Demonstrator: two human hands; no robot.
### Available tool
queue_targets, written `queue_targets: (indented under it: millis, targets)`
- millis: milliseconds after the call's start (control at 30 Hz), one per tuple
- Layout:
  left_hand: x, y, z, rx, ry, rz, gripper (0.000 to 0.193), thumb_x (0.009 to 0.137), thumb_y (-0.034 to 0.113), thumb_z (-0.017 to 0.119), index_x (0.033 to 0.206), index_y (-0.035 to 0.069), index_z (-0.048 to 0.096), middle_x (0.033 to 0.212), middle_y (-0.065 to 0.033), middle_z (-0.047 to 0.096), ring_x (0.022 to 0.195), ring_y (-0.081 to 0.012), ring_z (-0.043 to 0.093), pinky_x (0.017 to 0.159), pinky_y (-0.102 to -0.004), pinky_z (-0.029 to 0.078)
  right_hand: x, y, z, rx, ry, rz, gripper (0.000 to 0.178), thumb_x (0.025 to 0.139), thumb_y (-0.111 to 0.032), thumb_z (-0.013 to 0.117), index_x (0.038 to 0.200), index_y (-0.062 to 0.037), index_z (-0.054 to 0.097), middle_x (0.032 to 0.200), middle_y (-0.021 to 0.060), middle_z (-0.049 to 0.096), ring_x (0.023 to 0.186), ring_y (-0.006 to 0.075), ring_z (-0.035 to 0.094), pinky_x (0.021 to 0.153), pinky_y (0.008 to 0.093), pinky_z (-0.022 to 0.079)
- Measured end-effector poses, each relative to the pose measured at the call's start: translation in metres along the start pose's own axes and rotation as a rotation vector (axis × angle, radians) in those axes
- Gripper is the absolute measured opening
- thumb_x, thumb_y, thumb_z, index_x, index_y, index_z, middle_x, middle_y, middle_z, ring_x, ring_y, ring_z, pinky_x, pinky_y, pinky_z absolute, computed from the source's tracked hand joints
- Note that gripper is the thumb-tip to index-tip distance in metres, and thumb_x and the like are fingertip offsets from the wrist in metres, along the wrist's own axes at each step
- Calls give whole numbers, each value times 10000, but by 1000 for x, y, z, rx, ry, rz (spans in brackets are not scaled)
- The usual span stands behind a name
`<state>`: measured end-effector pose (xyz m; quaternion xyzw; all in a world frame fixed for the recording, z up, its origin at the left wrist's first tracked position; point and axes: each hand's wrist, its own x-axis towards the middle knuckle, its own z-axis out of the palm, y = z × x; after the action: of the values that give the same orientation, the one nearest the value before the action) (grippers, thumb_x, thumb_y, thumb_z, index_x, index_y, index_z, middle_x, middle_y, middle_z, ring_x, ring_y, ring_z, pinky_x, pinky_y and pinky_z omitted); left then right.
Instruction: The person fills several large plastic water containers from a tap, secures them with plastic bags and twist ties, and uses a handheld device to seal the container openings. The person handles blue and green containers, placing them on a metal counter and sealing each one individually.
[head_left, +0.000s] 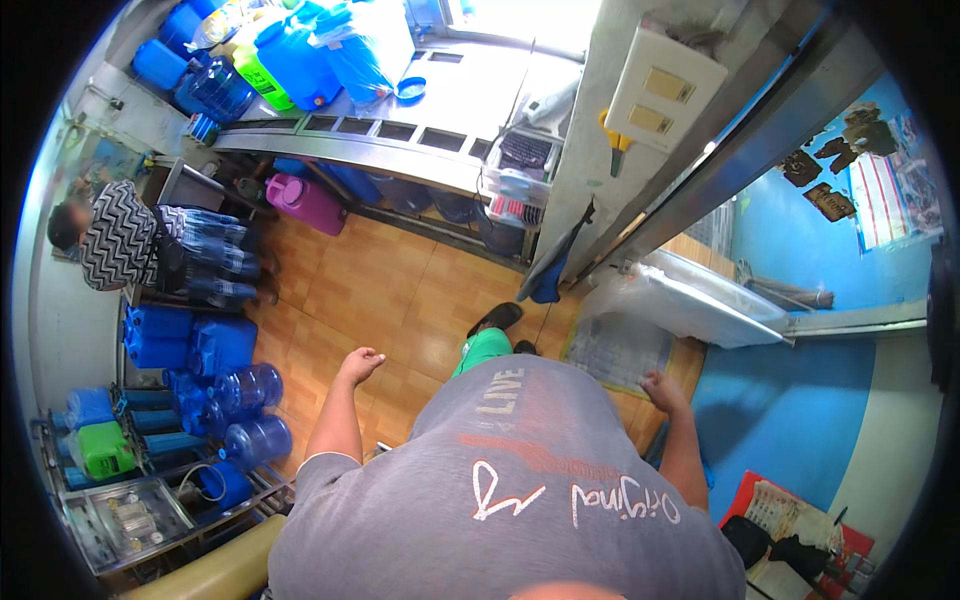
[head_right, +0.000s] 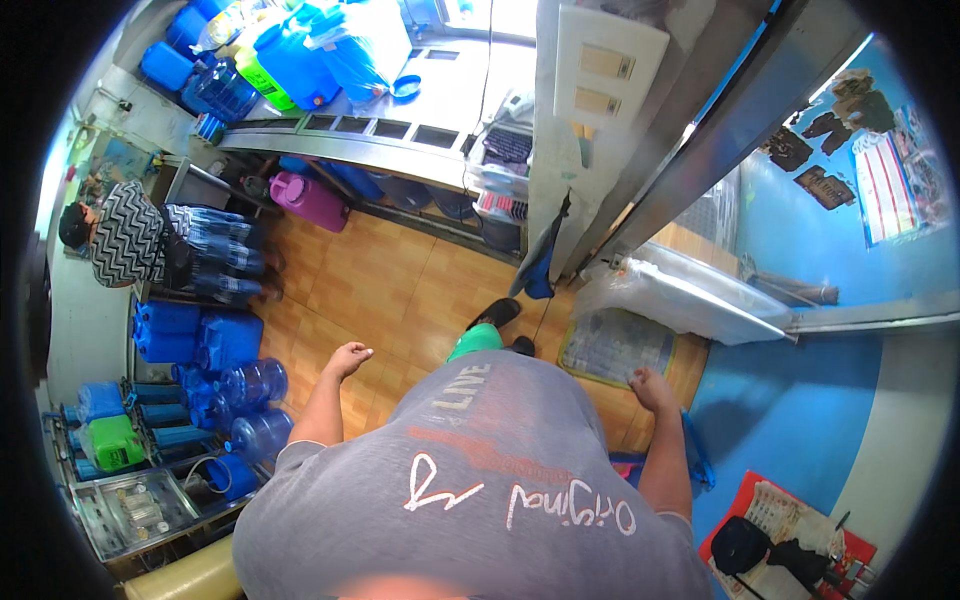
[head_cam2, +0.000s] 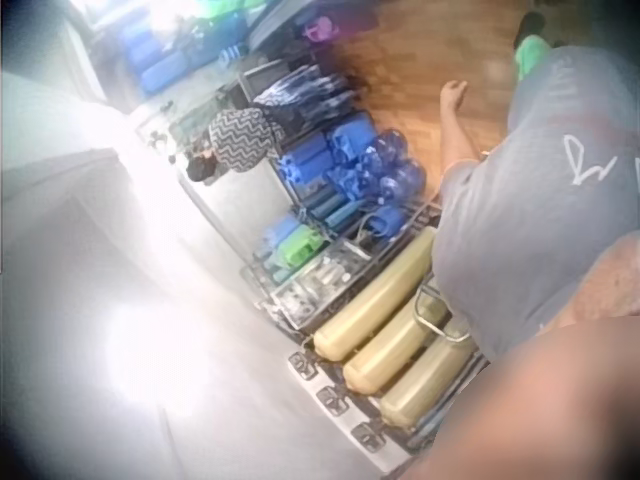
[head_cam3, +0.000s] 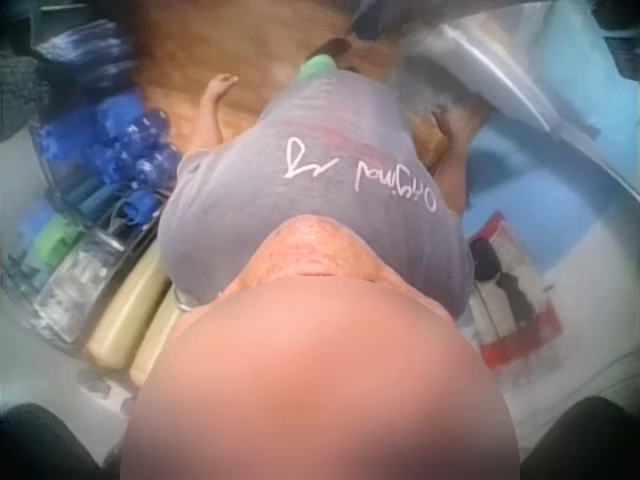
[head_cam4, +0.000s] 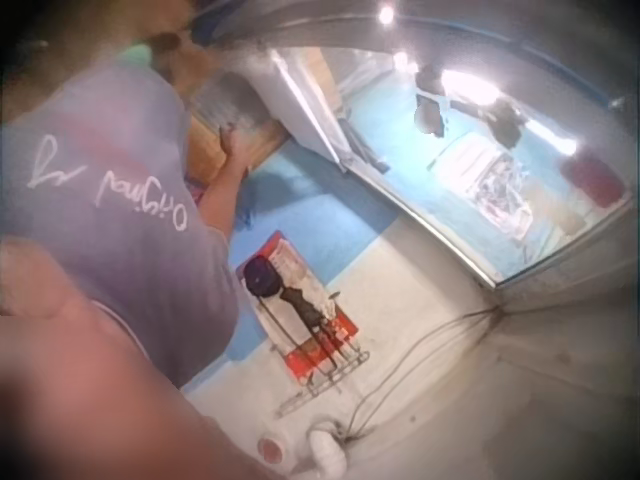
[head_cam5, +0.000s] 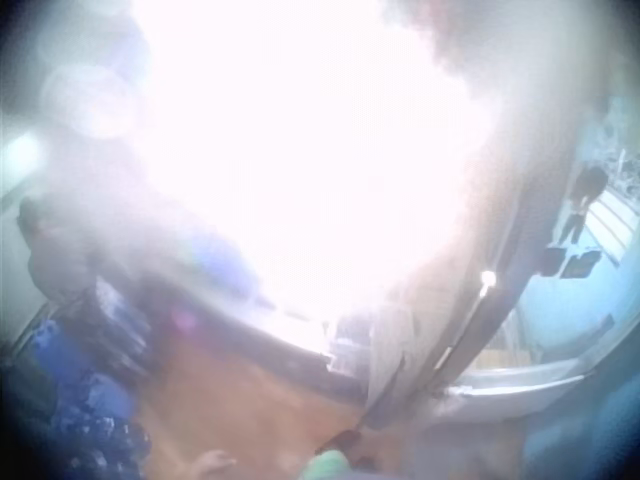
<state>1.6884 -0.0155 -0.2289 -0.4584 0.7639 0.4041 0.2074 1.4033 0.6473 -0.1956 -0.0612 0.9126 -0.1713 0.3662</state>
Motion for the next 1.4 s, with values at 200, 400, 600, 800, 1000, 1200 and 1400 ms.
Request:
queue_targets:
  millis: [200,400,600,800,1000,1200,1400]
  targets:
    - [9,66,-7,57,-43,66,570,871,361,749,1290,9,589,1158,-97,675,1025,-162,631,905,-302,500,-7,12,22,147,-26,73,484,894,-337,620,1248,-7,603,1150,219,671,1069,374,638,929,429,498]
    - [16,58,-19,61,-28,97,437,849,395,744,1089,30,723,977,-121,735,918,-193,680,831,-328,531,25,-17,45,54,-46,-33,468,894,-326,589,1247,-20,607,1203,217,654,1102,380,629,935,448,496]
    - [13,1,-43,-22,23,-19,267,813,294,793,827,33,738,760,-48,702,705,-133,617,669,-319,508,64,-82,46,-8,-84,-171,469,875,-337,582,1227,-31,629,1229,213,641,1150,375,600,969,440,477]
    - [38,-81,-50,-133,128,-101,418,691,326,876,614,55,567,600,-43,599,552,-143,524,524,-352,458,107,-212,32,-92,-165,-334,477,875,-354,595,1229,-36,628,1240,199,641,1150,353,604,974,417,476]
    - [75,-153,-106,-84,227,-207,348,614,173,791,556,101,456,512,-35,485,497,-149,453,485,-334,429,152,-415,27,-196,-236,-548,462,893,-356,610,1270,-89,609,1201,174,657,1131,333,616,963,424,488]
    - [109,-99,-340,-358,391,177,240,729,-5,737,931,82,640,843,1,580,755,-100,512,695,-265,474,168,-653,-80,-137,-98,-678,471,930,-366,619,1366,-196,558,1318,104,610,1203,289,590,1034,413,466]
    - [83,51,-665,326,778,594,344,860,135,673,1176,6,632,1170,-120,639,1090,-218,599,991,-346,451,158,-791,-334,-238,1058,-922,441,946,-338,590,1317,-101,564,1270,151,619,1168,330,585,1009,437,464]
